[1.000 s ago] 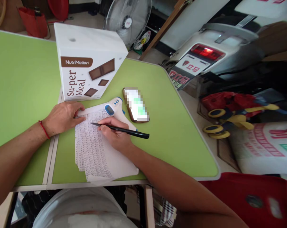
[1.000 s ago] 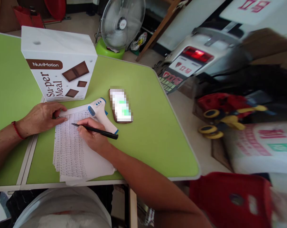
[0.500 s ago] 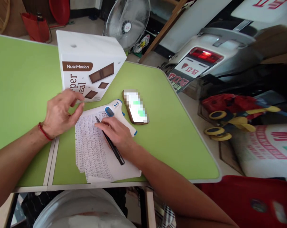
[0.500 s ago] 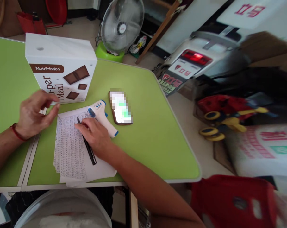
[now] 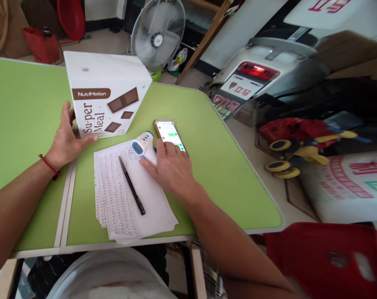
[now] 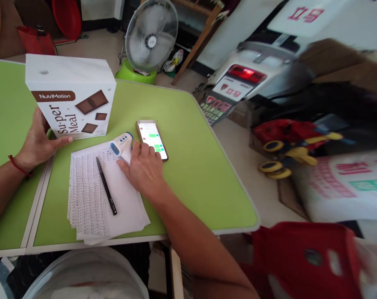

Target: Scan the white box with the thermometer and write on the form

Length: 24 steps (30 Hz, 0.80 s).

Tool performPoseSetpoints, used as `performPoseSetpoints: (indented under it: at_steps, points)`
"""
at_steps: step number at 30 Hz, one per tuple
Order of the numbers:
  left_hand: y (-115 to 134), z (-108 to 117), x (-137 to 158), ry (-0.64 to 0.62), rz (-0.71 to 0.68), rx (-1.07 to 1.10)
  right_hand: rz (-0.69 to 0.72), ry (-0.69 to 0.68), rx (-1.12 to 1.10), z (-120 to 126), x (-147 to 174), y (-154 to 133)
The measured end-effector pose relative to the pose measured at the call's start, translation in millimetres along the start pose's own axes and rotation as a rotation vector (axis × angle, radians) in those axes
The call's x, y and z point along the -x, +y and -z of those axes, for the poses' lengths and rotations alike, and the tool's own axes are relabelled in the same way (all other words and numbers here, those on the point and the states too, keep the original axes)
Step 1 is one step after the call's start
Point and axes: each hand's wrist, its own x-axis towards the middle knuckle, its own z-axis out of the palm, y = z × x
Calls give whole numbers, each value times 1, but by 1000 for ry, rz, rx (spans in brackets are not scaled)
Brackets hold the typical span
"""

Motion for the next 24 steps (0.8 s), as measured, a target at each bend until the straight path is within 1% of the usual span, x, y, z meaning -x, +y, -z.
performPoseSetpoints:
  at_steps: [2,3,6,8,10,12,14,15,17,19,22,24]
  points:
    - [-4,0,-2,98,10,39,-41,-71,-35,-6,-2,5]
    - [-5,0,-3,121,19,48,-50,-86,-54,-8,-2,5]
    - [-6,1,-3,127,81,63,-59,-59,-125,-11,-5,3]
    - [-5,2,-2,151,119,52,-66,-12,-248,-9,-6,-2]
    - [0,3,-1,190,121,37,-81,45,-477,-3,-7,-9]
    - [8,3,2,213,119,48,-111,78,-796,3,-6,-18]
    - [18,1,6,207,134,80,-145,84,-1113,8,-3,-29]
    - [22,-1,8,194,145,102,-154,98,-1231,10,-1,-33]
    - [30,-5,11,159,156,161,-149,133,-1358,13,5,-40]
    - [34,-9,14,119,167,209,-125,88,-1400,15,8,-44]
    - [35,-11,14,66,187,222,-118,-108,-1449,14,10,-50]
    - [35,-10,13,48,184,210,-148,-178,-1470,10,8,-54]
